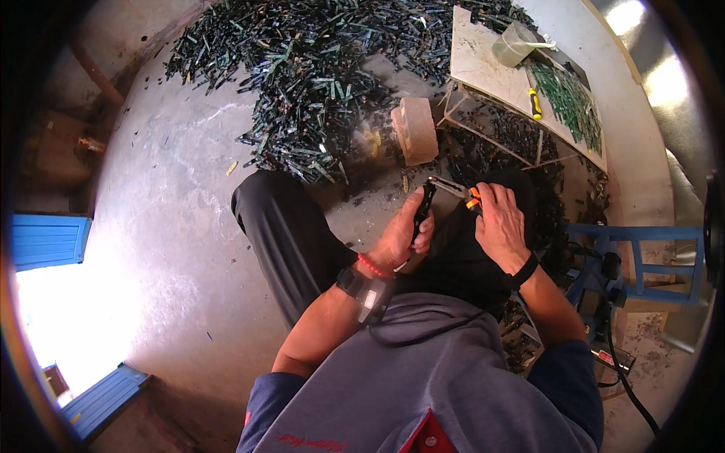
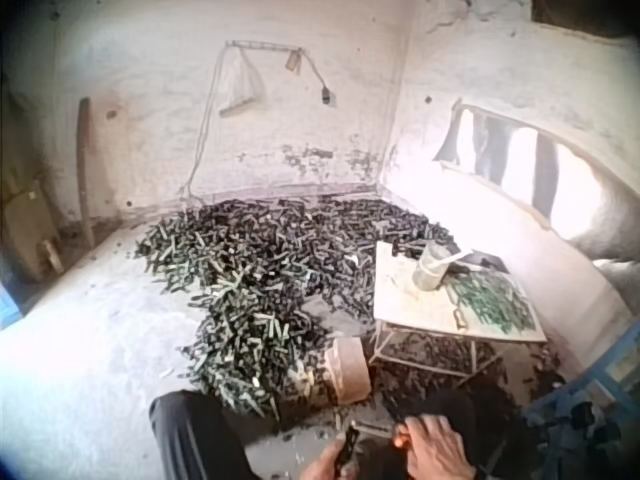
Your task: The person sits on the floor and uses pliers and a screwdriver to remove components from a small electronic device. They repeatedly pry and cut parts, then place the device aside and pick up a circuit board to scrape it with the screwdriver.
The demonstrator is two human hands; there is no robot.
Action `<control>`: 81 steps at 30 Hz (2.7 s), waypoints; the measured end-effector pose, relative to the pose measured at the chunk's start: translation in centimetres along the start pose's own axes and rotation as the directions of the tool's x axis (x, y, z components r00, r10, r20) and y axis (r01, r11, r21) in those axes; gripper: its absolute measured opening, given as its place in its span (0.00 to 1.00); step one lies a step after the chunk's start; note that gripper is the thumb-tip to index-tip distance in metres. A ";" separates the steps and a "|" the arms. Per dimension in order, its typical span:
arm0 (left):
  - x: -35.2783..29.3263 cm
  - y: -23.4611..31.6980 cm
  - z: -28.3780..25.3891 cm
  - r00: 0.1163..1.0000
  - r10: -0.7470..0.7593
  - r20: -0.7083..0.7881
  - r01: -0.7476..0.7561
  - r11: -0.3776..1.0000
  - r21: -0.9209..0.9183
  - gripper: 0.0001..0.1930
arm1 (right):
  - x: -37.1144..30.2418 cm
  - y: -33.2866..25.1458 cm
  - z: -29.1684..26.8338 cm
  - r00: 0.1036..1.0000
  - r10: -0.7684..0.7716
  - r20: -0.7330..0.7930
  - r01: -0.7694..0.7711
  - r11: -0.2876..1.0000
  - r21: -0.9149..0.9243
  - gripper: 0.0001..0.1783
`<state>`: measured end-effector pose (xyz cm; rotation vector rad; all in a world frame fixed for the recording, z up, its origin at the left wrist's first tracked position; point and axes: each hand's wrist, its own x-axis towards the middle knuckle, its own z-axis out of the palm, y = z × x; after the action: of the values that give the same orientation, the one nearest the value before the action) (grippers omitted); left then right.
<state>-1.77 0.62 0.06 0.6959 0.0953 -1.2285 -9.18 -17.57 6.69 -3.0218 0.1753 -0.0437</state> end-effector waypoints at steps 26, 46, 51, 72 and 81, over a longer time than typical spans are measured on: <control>-0.6 -0.5 0.5 0.993 0.076 -0.088 -0.055 0.974 0.218 0.31 | 0.3 2.2 1.5 0.983 -0.063 0.174 0.027 0.978 0.206 0.15; -0.7 0.8 0.4 0.983 0.154 -0.103 -0.122 0.956 0.267 0.31 | 0.4 1.5 1.0 0.953 0.032 0.302 -0.160 0.899 0.408 0.13; -0.3 0.5 -0.1 0.987 0.127 -0.098 -0.102 0.968 0.230 0.31 | 0.3 1.0 0.9 0.991 -0.062 0.118 0.033 0.973 0.229 0.18; -0.3 0.4 -0.4 0.988 0.131 -0.086 -0.111 0.973 0.203 0.31 | 1.4 0.6 0.0 0.998 -0.057 0.011 0.057 0.998 -0.012 0.31; -0.6 0.7 0.0 0.990 0.109 -0.088 -0.086 0.969 0.232 0.30 | 1.8 0.7 -0.5 0.994 -0.086 0.059 0.088 0.996 -0.030 0.25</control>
<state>-1.37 1.25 0.67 0.9516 0.0025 -1.1195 -7.51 -18.50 7.13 -3.0577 0.0390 0.0396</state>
